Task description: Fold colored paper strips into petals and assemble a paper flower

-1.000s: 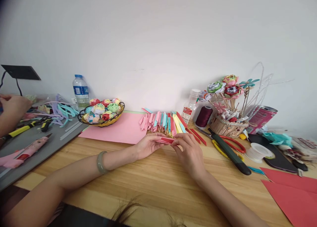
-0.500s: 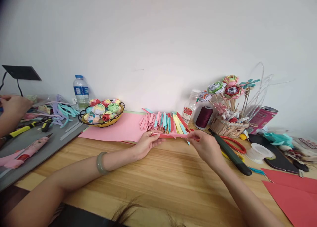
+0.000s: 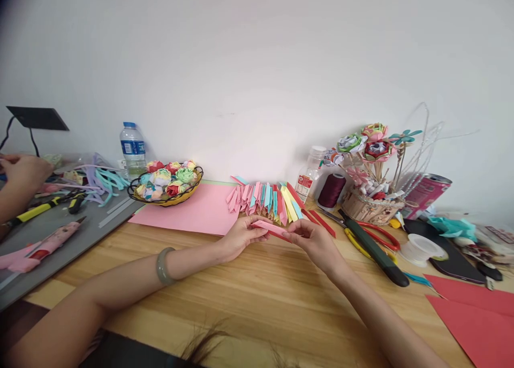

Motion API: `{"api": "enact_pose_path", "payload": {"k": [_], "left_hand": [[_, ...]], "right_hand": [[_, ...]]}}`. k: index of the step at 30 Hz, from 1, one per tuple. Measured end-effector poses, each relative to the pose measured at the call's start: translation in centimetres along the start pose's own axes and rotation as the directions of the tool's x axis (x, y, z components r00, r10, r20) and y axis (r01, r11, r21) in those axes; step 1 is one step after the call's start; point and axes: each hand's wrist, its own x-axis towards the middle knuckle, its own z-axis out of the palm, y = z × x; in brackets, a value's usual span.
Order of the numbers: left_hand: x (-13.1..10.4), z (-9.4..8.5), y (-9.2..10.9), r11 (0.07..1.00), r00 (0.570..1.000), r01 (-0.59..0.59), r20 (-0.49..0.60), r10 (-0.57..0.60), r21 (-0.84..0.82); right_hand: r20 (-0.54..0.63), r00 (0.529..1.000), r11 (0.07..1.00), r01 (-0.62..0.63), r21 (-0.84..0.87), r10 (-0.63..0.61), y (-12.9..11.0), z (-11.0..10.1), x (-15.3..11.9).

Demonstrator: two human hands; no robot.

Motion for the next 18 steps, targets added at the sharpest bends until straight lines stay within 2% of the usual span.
{"api": "enact_pose_path", "payload": {"k": [14,18], "left_hand": [[-0.01,-0.01,-0.03,0.999,0.999,-0.026,0.022,0.026,0.037],[-0.03,-0.04,0.0,0.999,0.999,-0.031,0.012,0.03,0.032]], "right_hand": [[-0.019,0.999,0.998,0.03,-0.052,-0.031,-0.41,-0.39,-0.2],[0.023,0.999,0.996,0.042,-0.076,-0.041,-0.33,-0.57,-0.14]]}}
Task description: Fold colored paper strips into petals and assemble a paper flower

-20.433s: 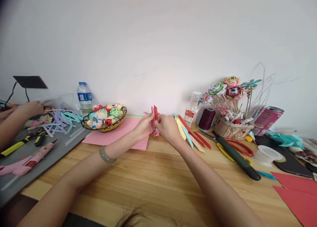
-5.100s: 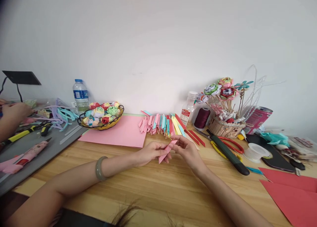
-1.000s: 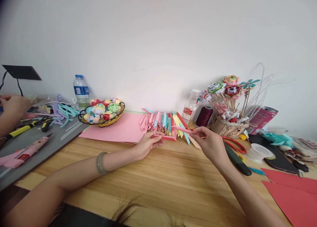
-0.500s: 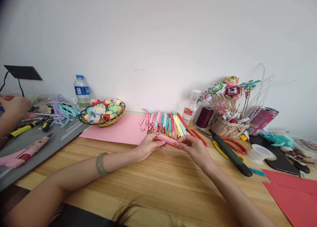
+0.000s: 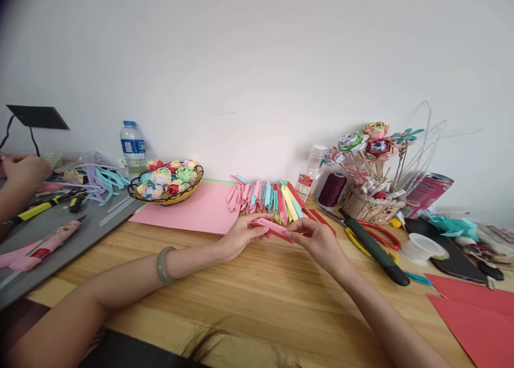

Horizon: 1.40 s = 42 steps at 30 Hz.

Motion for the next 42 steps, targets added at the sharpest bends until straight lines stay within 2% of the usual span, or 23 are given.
{"api": "enact_pose_path", "payload": {"k": [7,11,17,21,24,30,32,36,40,42], "left_hand": [[-0.1,-0.1,0.0,0.996,0.998,-0.071,0.006,0.07,0.059],[0.0,-0.2,-0.1,0.987,0.991,-0.134,0.013,0.133,0.094],[0.0,0.0,0.0,0.996,0.996,-0.085,-0.035,0.085,0.014],[-0.2,0.2,0.0,0.991,0.991,-0.134,-0.015,0.134,-0.022],[-0.2,0.2,-0.1,0.988,0.989,-0.146,0.002,0.146,-0.044],[-0.2,0.1,-0.1,0.993,0.993,-0.113,0.027,0.114,-0.022],[-0.1,-0.1,-0.1,0.994,0.994,-0.102,0.041,0.1,0.041],[0.4,-0.6,-0.6,0.95,0.993,-0.114,0.003,0.118,0.291],[0.8,-1.2,-1.0,0.824,0.988,-0.116,-0.023,0.155,0.554],[0.6,-1.2,-1.0,0.703,0.984,-0.122,-0.007,0.177,0.7]], "right_hand": [[0.045,0.998,0.997,0.055,-0.054,-0.053,0.2,0.4,0.0],[0.002,0.995,0.992,0.103,-0.074,-0.103,0.3,1.0,0.0],[-0.079,0.993,0.996,0.088,0.006,-0.087,0.5,1.9,-0.2],[-0.104,0.988,0.992,0.12,0.051,-0.114,0.7,3.5,-0.7],[-0.098,0.981,0.986,0.167,-0.02,-0.168,0.9,4.1,-0.9],[-0.127,0.958,0.953,0.228,-0.198,-0.256,1.4,3.9,-0.9],[-0.122,0.954,0.946,0.242,-0.218,-0.272,1.6,3.9,-0.8],[-0.099,0.955,0.937,0.249,-0.247,-0.28,2.0,3.5,-0.5],[-0.033,0.942,0.882,0.3,-0.365,-0.334,2.4,3.1,-0.5],[-0.012,0.928,0.81,0.318,-0.492,-0.372,2.5,3.1,-0.6]]}}
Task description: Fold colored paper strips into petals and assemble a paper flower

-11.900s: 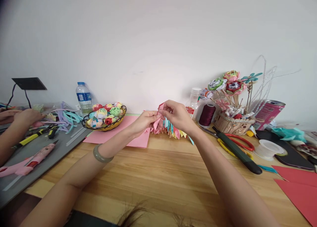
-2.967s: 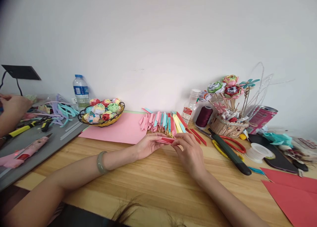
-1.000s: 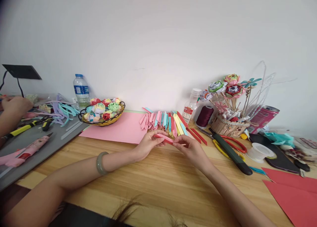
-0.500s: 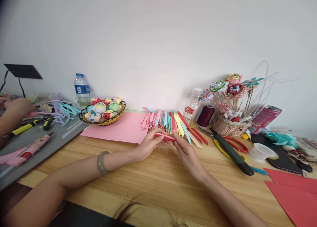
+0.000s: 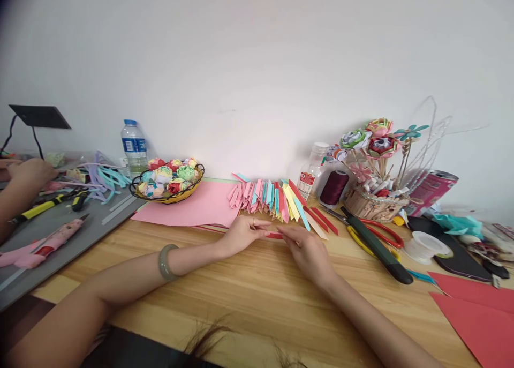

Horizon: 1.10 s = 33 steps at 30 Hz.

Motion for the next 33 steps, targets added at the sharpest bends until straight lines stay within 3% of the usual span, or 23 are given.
{"api": "enact_pose_path", "payload": {"k": [2,5,7,13,17,21,26,30,33], "left_hand": [[-0.3,-0.1,0.2,0.97,0.995,-0.104,0.033,0.099,0.22],[-0.6,-0.4,0.4,0.818,0.953,-0.303,0.157,0.259,0.488],[-0.8,-0.5,0.3,0.717,0.926,-0.377,0.224,0.304,0.586],[-1.0,-0.2,0.2,0.476,0.893,-0.448,0.348,0.287,0.757],[-1.4,0.1,0.7,0.388,0.892,-0.451,0.389,0.231,0.803],[-1.5,0.2,0.8,0.378,0.887,-0.461,0.404,0.223,0.803],[-1.4,0.3,0.4,0.445,0.887,-0.462,0.387,0.253,0.767],[-1.2,-0.3,0.2,0.522,0.891,-0.455,0.362,0.275,0.721],[-0.8,-0.7,0.2,0.703,0.919,-0.39,0.302,0.254,0.594]], "right_hand": [[0.014,0.998,0.981,0.06,-0.182,-0.058,-0.1,0.0,-0.2],[0.076,0.992,0.908,0.126,-0.4,-0.104,-0.7,0.0,-0.5],[0.116,0.989,0.867,0.14,-0.479,-0.095,-1.1,0.0,-0.6],[0.232,0.964,0.76,0.247,-0.602,-0.13,-1.6,0.2,-0.6],[0.254,0.952,0.711,0.298,-0.638,-0.171,-1.7,0.2,-0.5],[0.264,0.945,0.685,0.322,-0.654,-0.193,-1.8,0.1,-0.4],[0.241,0.951,0.682,0.306,-0.664,-0.192,-1.7,0.1,-0.4],[0.23,0.965,0.785,0.24,-0.571,-0.127,-1.3,0.0,-0.4],[0.253,0.966,0.916,0.145,-0.375,-0.049,-0.6,-0.6,-0.1]]}}
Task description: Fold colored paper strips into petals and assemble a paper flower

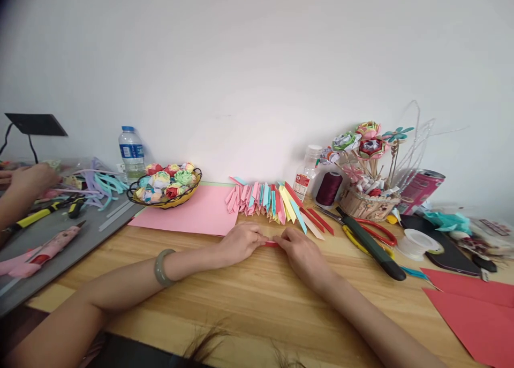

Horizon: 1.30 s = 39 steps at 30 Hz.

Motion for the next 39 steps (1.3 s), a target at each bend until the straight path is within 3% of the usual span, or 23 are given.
{"api": "enact_pose_path", "payload": {"k": [4,10,12,13,14,16,19,23,26,30,32,33,36,39], "left_hand": [[0.3,-0.4,0.2,0.948,0.992,0.126,0.064,-0.112,-0.292],[0.3,-0.5,1.2,0.939,0.978,0.196,0.124,-0.167,-0.284],[0.3,-0.3,1.2,0.937,0.978,0.201,0.115,-0.174,-0.286],[0.3,-0.3,1.2,0.936,0.978,0.201,0.113,-0.175,-0.289],[0.4,-0.2,1.2,0.935,0.978,0.2,0.109,-0.175,-0.292],[0.4,-0.2,1.2,0.934,0.981,0.19,0.093,-0.169,-0.304],[0.3,-0.3,1.4,0.936,0.988,0.154,0.055,-0.144,-0.316],[0.2,-0.6,1.5,0.922,0.992,0.125,0.05,-0.114,-0.365],[0.3,-0.6,1.2,0.862,0.986,0.159,0.028,-0.166,-0.481],[0.7,-0.3,0.8,0.699,0.944,0.263,0.028,-0.329,-0.665],[0.9,-0.2,0.7,0.567,0.922,0.308,0.094,-0.375,-0.764],[1.0,-0.2,0.7,0.493,0.915,0.32,0.128,-0.383,-0.809],[1.1,-0.3,0.8,0.261,0.903,0.313,0.2,-0.381,-0.913],[1.1,-0.4,0.9,0.09,0.9,0.274,0.223,-0.375,-0.957]], "right_hand": [[0.138,0.988,0.944,-0.104,0.314,0.063,1.1,-1.1,0.1],[0.282,0.959,0.888,-0.166,0.43,0.043,2.4,-2.9,0.3],[0.222,0.957,0.885,-0.263,0.385,0.188,3.8,-3.1,0.3],[0.136,0.947,0.893,-0.319,0.317,0.29,4.7,-3.1,0.3],[0.033,0.913,0.889,-0.403,0.219,0.406,5.6,-3.0,0.2],[-0.068,0.859,0.861,-0.507,0.039,0.508,7.0,-2.5,0.0],[-0.058,0.819,0.807,-0.572,-0.148,0.57,8.0,-1.5,-0.2],[-0.023,0.795,0.777,-0.598,-0.2,0.606,7.5,-1.1,-0.1],[-0.038,0.764,0.741,-0.636,-0.216,0.644,7.2,-2.2,-0.1],[-0.178,0.663,0.615,-0.744,-0.259,0.727,6.5,-4.7,-0.3],[-0.249,0.69,0.678,-0.72,-0.147,0.68,5.3,-5.4,-0.1],[-0.262,0.735,0.753,-0.656,-0.042,0.626,4.4,-5.4,0.0],[-0.168,0.883,0.878,-0.383,0.286,0.439,1.3,-4.3,0.6],[-0.097,0.945,0.909,-0.266,0.321,0.311,-1.4,-2.3,1.2]]}}
